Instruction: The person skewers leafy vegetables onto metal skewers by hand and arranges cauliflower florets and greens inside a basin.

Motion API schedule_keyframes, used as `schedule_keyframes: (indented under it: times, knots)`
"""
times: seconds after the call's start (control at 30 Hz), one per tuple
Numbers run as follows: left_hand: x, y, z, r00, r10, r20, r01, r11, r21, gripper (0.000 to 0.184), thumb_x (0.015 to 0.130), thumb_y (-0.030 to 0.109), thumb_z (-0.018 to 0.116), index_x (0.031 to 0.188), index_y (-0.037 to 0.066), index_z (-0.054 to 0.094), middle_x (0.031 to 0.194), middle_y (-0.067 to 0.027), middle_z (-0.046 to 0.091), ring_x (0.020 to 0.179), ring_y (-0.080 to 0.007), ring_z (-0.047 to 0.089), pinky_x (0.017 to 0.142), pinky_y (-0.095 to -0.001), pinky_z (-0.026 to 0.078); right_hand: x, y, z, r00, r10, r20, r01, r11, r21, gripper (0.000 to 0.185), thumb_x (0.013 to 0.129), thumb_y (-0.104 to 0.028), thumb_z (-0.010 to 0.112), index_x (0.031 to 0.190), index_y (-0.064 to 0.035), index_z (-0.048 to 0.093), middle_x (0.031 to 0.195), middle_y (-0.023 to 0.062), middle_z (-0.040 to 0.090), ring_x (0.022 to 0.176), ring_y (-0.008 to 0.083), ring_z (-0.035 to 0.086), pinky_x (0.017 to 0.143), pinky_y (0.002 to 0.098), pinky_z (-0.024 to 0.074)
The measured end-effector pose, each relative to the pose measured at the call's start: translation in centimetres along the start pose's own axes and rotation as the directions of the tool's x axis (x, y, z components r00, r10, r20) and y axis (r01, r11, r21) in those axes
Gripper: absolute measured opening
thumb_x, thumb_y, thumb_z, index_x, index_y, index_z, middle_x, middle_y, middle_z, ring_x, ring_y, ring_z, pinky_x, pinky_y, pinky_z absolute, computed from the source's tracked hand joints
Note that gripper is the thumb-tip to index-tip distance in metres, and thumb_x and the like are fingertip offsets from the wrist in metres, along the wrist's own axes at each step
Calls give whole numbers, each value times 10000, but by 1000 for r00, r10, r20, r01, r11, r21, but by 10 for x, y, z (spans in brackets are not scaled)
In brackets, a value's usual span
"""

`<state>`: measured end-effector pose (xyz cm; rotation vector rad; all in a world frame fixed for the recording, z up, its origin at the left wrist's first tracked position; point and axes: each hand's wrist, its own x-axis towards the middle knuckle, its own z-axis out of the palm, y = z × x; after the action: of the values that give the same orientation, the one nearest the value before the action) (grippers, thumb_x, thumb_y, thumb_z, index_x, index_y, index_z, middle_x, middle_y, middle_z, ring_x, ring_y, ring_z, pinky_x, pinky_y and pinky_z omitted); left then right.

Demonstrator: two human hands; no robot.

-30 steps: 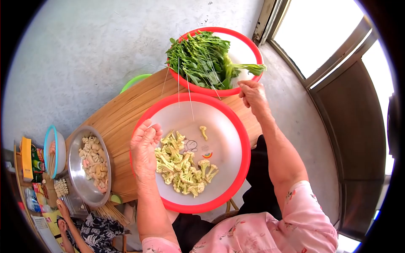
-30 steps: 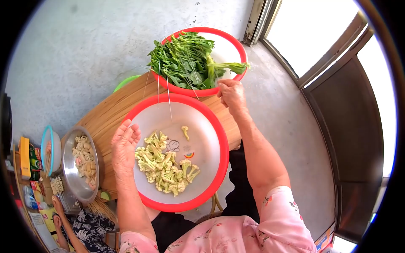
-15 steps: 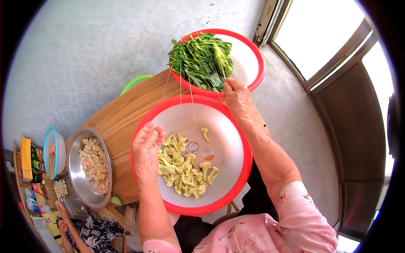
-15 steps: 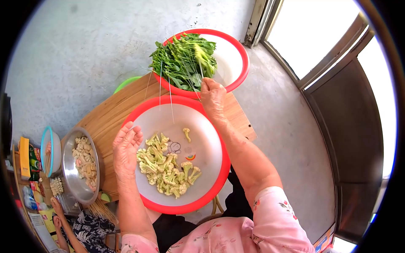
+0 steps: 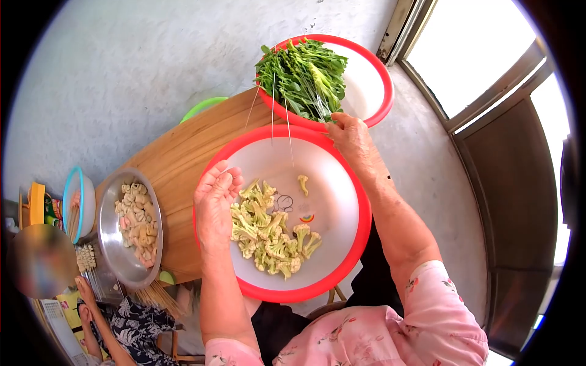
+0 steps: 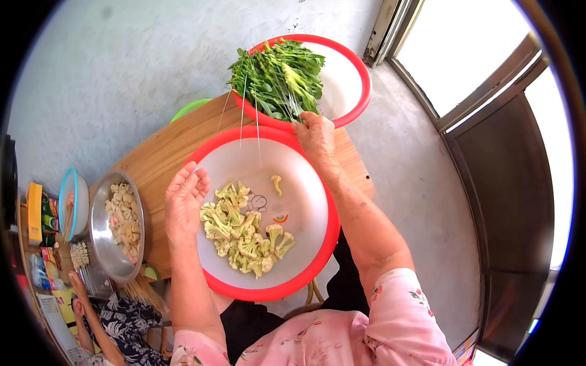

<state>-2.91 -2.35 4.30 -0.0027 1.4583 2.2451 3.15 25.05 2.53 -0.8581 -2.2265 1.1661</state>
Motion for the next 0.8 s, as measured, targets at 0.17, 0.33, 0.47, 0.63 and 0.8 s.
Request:
schedule_keyframes:
  times: [0.17, 0.33, 0.47, 0.63, 0.8]
  knots:
    - [8, 0, -12, 999, 37, -12, -37, 999, -19, 317, 854, 92, 583, 1149, 9, 504, 999, -105, 602, 883, -164, 591, 820, -296, 471, 0, 16, -6, 995, -7, 95, 23, 986, -168, 350, 762, -267, 637, 1005, -14, 637, 842, 223, 629, 822, 332, 625, 729, 380, 480]
    - [9, 12, -26, 993, 60, -102, -66, 996, -55, 307, 829, 59, 602, 1107, -21, 498, 957, -118, 618, 829, -162, 610, 769, -279, 482, -9, 19, -13, 978, -206, 14, 206, 969, -137, 264, 769, -215, 648, 932, -8, 664, 742, 173, 644, 694, 257, 642, 668, 330, 493]
    - [3, 17, -36, 987, 57, -151, -61, 998, -24, 311, 855, 88, 585, 1137, -8, 496, 1028, -137, 600, 885, -184, 595, 823, -297, 475, -32, 0, -21, 969, -242, 47, 243, 970, -29, 238, 796, -200, 641, 932, -7, 665, 715, 117, 646, 631, 150, 600, 638, 275, 472]
    - [-8, 21, -45, 979, 94, -179, -92, 996, 16, 318, 837, 79, 609, 1121, -19, 505, 1016, -148, 609, 879, -188, 599, 840, -311, 477, -61, -19, -17, 937, -163, 310, 167, 986, 15, 242, 810, -206, 626, 958, -17, 653, 687, 97, 624, 600, 142, 579, 597, 299, 468]
    - [-15, 13, -60, 982, 129, -139, -126, 992, 29, 305, 819, 60, 620, 1094, -24, 517, 956, -150, 626, 818, -189, 612, 782, -301, 497, -77, -28, -11, 788, -337, 516, 415, 909, -42, 212, 831, -190, 594, 919, -2, 639, 682, 84, 617, 575, 151, 568, 555, 285, 462]
